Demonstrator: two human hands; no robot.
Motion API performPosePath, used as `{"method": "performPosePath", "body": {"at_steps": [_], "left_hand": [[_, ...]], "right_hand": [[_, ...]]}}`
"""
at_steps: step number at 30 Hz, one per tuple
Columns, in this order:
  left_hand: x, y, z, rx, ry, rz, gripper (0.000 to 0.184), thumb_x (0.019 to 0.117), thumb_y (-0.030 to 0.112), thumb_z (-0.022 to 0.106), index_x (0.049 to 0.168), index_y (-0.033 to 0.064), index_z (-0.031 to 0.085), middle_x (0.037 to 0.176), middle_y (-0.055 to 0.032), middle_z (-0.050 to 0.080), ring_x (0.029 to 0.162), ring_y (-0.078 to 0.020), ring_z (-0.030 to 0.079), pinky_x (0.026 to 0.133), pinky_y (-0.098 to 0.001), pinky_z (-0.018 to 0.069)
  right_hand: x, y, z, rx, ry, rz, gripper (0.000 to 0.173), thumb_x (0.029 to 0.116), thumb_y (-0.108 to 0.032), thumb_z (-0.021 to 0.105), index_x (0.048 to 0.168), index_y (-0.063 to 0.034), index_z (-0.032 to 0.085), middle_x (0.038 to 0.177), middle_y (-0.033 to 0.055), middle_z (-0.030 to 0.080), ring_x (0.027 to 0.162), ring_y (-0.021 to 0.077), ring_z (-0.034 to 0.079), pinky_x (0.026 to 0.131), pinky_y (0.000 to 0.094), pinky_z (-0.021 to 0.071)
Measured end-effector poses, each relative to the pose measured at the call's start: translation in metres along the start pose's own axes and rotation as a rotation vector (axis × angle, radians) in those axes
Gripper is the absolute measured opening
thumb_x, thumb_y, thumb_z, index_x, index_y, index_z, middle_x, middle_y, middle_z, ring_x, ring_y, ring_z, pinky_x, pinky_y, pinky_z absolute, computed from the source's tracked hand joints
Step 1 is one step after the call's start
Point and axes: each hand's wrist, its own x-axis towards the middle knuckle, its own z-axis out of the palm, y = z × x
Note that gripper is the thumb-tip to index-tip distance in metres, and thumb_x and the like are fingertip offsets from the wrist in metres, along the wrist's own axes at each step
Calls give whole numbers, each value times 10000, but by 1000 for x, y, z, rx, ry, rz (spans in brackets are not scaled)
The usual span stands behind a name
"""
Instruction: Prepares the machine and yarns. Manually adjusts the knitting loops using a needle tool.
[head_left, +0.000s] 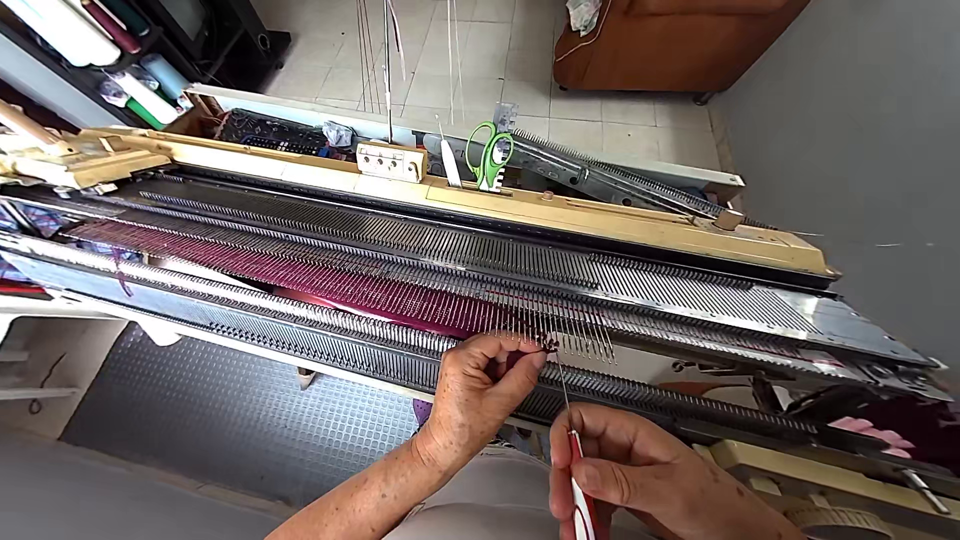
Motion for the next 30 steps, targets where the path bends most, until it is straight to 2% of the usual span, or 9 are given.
{"method": "performPosePath", "body": {"at_steps": [5,10,14,17,19,21,23,26,30], "left_hand": [[3,2,-4,-71,-31,-99,73,920,17,671,923,7,743,717,44,663,659,14,599,623,-162,509],[5,-1,-4,-54,-15,-96,53,905,29,685,926,9,730,668,66,625,621,24,574,595,-150,489],[6,0,-4,-54,-15,-115,44,905,29,684,917,11,722,661,66,620,617,24,570,589,-154,485],[7,-3,-5,-40,-4,-102,43,908,38,685,912,15,721,657,70,617,617,29,570,595,-152,486],[7,-6,-8,-33,-2,-92,49,910,45,691,933,9,716,665,67,619,626,26,576,604,-154,492],[7,-7,-12,-32,-18,-96,64,915,47,687,954,2,711,668,66,618,623,18,578,598,-160,495],[8,-7,-15,-34,-36,-114,71,914,56,691,962,7,710,659,75,611,612,18,573,587,-159,491],[9,-7,-18,-28,-37,-121,67,917,68,695,947,12,714,655,78,609,605,24,567,581,-154,484],[8,-3,-14,-15,-19,-112,59,908,45,682,945,10,710,638,82,590,594,30,552,574,-150,472]], "right_hand": [[32,4,-19,16,74,3,144,1051,-162,543,1164,-101,608,1041,1,724,909,102,734,703,256,641],[1,-4,1,18,-30,-6,237,978,-213,681,1192,-123,635,1003,13,735,882,100,744,712,257,640],[-1,-3,2,-17,-51,-17,230,980,-213,679,1185,-119,636,993,9,738,885,91,742,739,246,634],[-7,-5,7,-86,-85,-22,232,964,-232,699,1157,-114,652,970,-22,732,891,37,712,788,193,597],[-6,-7,7,-101,-94,-15,222,963,-240,700,1141,-114,658,959,-33,733,882,19,704,783,178,587],[7,-4,-3,-84,-43,-26,210,987,-241,668,1157,-120,646,976,-10,741,875,50,726,732,203,614],[24,3,-16,-31,-16,-41,196,1020,-208,612,1189,-109,620,1030,7,732,913,84,731,730,237,632],[13,0,-1,3,-51,-54,238,979,-215,677,1191,-113,640,1009,13,740,887,85,738,728,236,631],[1,-5,10,-28,-119,-36,234,966,-225,698,1164,-109,651,976,-14,734,902,40,712,803,193,594]]}}
